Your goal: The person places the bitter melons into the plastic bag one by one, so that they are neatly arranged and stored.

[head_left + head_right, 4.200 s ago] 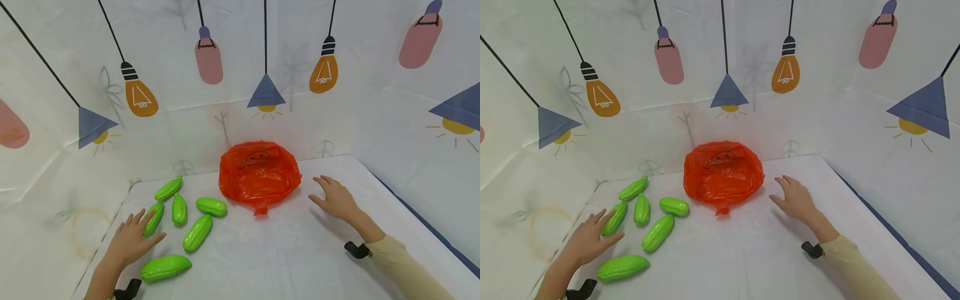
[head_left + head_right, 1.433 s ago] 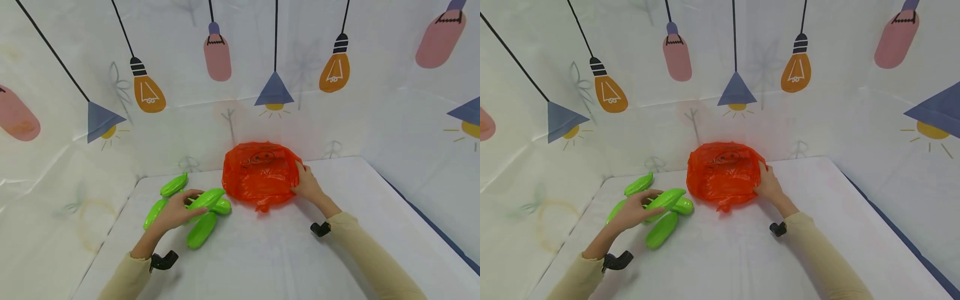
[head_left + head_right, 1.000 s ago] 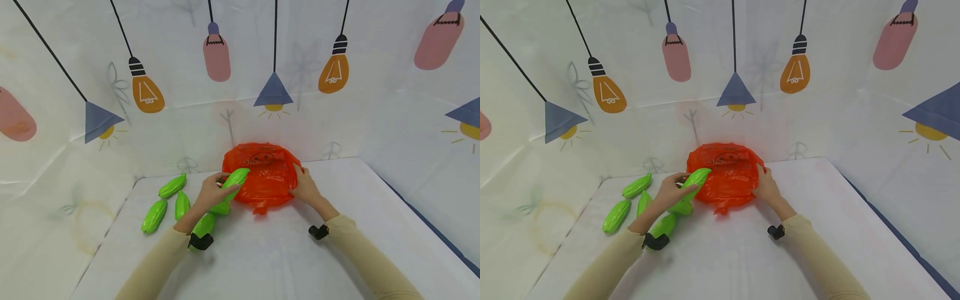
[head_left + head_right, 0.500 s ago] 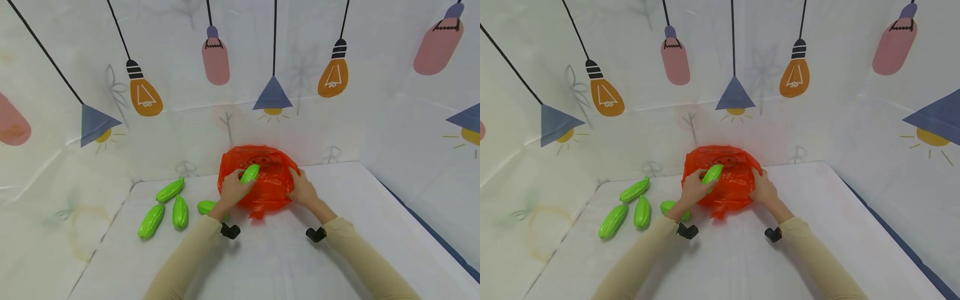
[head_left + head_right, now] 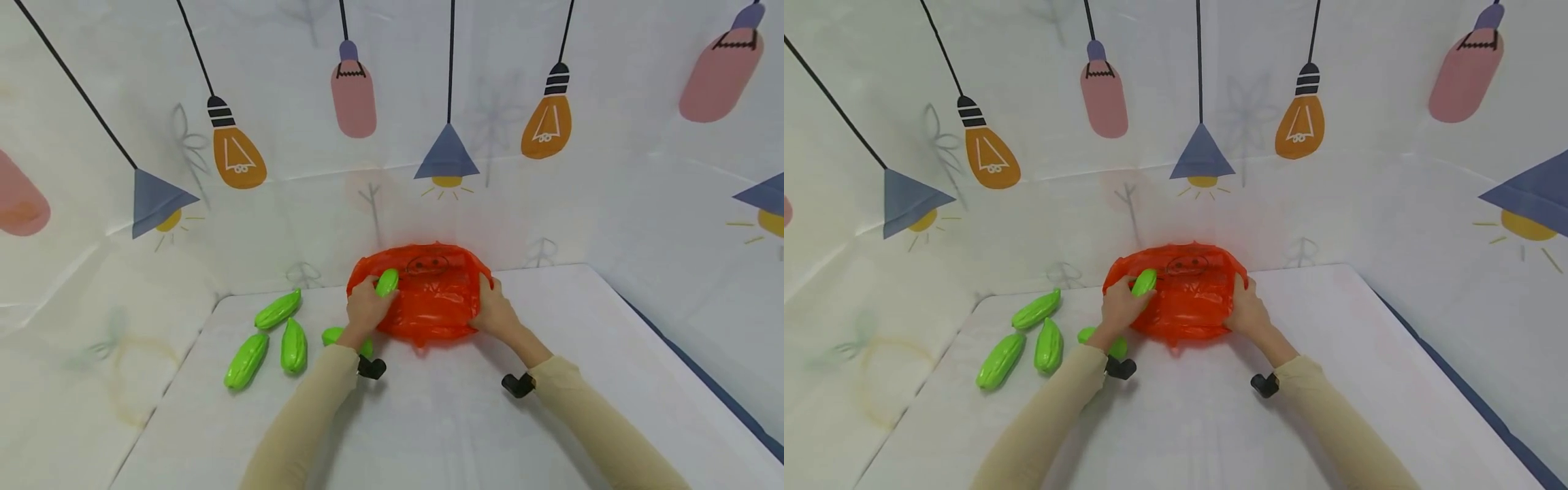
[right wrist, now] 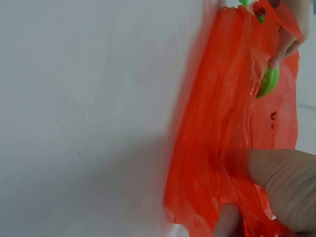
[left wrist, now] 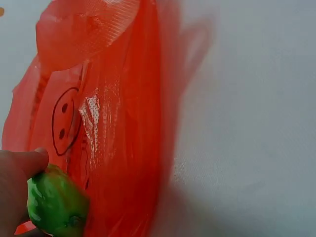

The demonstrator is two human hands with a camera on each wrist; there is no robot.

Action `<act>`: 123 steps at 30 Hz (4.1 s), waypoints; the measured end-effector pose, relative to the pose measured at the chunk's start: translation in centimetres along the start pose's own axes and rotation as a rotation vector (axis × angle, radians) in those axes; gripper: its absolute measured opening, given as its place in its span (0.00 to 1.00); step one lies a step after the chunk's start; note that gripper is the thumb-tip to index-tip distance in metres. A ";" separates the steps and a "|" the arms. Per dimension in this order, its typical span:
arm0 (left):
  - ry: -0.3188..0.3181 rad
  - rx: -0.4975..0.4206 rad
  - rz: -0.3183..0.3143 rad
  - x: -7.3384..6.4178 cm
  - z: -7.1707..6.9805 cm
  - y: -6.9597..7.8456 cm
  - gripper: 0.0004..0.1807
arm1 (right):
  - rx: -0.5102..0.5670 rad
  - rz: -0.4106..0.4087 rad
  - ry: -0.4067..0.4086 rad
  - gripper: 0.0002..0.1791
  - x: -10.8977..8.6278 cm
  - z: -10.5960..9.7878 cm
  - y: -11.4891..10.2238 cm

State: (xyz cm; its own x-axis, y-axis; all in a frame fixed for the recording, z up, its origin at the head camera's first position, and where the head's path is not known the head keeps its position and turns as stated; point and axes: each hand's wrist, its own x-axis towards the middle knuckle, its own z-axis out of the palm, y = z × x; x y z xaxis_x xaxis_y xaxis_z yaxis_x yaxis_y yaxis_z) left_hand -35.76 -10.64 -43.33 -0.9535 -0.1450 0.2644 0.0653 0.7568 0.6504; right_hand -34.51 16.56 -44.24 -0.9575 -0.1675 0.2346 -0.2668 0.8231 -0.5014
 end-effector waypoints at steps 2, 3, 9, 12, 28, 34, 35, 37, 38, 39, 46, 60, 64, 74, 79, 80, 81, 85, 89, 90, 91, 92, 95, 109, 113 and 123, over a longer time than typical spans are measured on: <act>-0.003 -0.010 0.008 -0.1 0.1 0.4 0.32 | -0.007 0.014 -0.015 0.54 -0.1 0.0 0.0; -0.007 -0.022 0.016 -0.2 0.1 0.6 0.32 | -0.011 0.024 -0.023 0.55 -0.2 0.1 0.0; -0.036 -0.078 0.027 -0.3 0.6 1.2 0.33 | -0.008 0.033 -0.040 0.56 -0.3 0.2 -0.3; -0.022 -0.094 -0.022 0.1 0.7 0.9 0.33 | 0.003 0.036 -0.049 0.55 -0.2 -0.1 -0.3; -0.016 -0.112 -0.096 1.1 2.3 -2.1 0.35 | -0.012 0.010 -0.056 0.54 -0.3 0.3 0.4; -0.070 -0.052 -0.141 1.0 2.5 -2.3 0.36 | 0.005 0.008 -0.058 0.52 -0.4 0.3 0.3; -0.075 -0.047 -0.149 1.0 2.5 -2.4 0.36 | 0.003 0.008 -0.057 0.52 -0.4 0.4 0.3; -0.075 -0.041 -0.153 1.1 2.6 -2.4 0.36 | 0.001 0.009 -0.057 0.52 -0.3 0.4 0.3; -0.071 -0.038 -0.153 1.1 2.6 -2.4 0.36 | 0.000 0.010 -0.058 0.52 -0.3 0.4 0.3; -0.064 -0.039 -0.153 1.1 2.6 -2.4 0.36 | 0.000 0.013 -0.059 0.52 -0.2 0.4 0.3; -0.045 -0.032 -0.159 1.1 2.5 -2.3 0.36 | -0.006 0.029 -0.071 0.53 -0.1 0.4 0.3; -0.067 -0.060 -0.150 0.9 2.5 -2.3 0.39 | 0.016 0.043 -0.083 0.52 -0.3 0.2 0.2; -0.066 -0.027 -0.145 0.9 2.3 -2.2 0.40 | 0.021 0.049 -0.090 0.51 -0.3 0.3 0.3; -0.063 -0.078 -0.040 1.7 -0.2 -0.5 0.34 | 0.009 0.012 -0.091 0.51 0.2 0.1 0.5; -0.062 -0.158 0.076 1.4 -1.9 0.4 0.29 | 0.000 0.014 -0.093 0.51 0.3 -0.1 0.4; -0.061 -0.170 0.100 1.3 -2.3 0.4 0.28 | -0.001 0.015 -0.095 0.52 0.3 -0.1 0.4; -0.058 -0.179 0.118 1.1 -2.6 0.5 0.27 | -0.002 0.016 -0.098 0.52 0.3 -0.1 0.3; -0.057 -0.215 0.164 -0.1 -4.5 0.7 0.24 | -0.009 0.003 -0.097 0.50 0.0 -0.1 0.2; -0.063 -0.220 0.167 -1.6 -6.3 0.6 0.22 | -0.016 -0.005 -0.090 0.49 -0.2 -0.1 0.2; -0.065 -0.213 0.166 -2.0 -6.6 0.4 0.22 | -0.015 -0.001 -0.094 0.49 -0.2 -0.1 0.1; -0.066 -0.206 0.161 -2.4 -6.9 0.3 0.22 | -0.015 0.001 -0.098 0.49 -0.3 -0.1 0.2; -0.069 -0.202 0.158 -2.7 -7.2 0.0 0.22 | -0.013 0.001 -0.100 0.49 -0.3 -0.1 0.2; -0.084 -0.191 0.164 -3.6 -8.0 -0.8 0.22 | -0.013 -0.002 -0.103 0.49 -0.3 -0.1 0.3; -0.195 -0.114 0.113 -9.6 -10.8 -5.8 0.19 | -0.006 0.007 -0.124 0.49 -0.4 0.3 0.6; -0.174 -0.049 0.142 -11.6 -11.9 -7.3 0.23 | 0.001 -0.015 -0.126 0.48 -0.2 0.4 0.5; -0.205 0.039 0.128 -14.5 -13.4 -9.0 0.30 | -0.002 -0.018 -0.108 0.47 0.0 -0.1 0.2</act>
State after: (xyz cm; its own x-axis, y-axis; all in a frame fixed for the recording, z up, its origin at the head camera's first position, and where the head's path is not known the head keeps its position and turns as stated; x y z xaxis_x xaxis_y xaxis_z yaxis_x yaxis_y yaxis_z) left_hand -18.59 -23.84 -43.46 -0.9782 0.0826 0.1904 0.1816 0.7851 0.5922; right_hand -34.53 16.79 -44.26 -0.9589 -0.2395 0.1522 -0.2837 0.8207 -0.4960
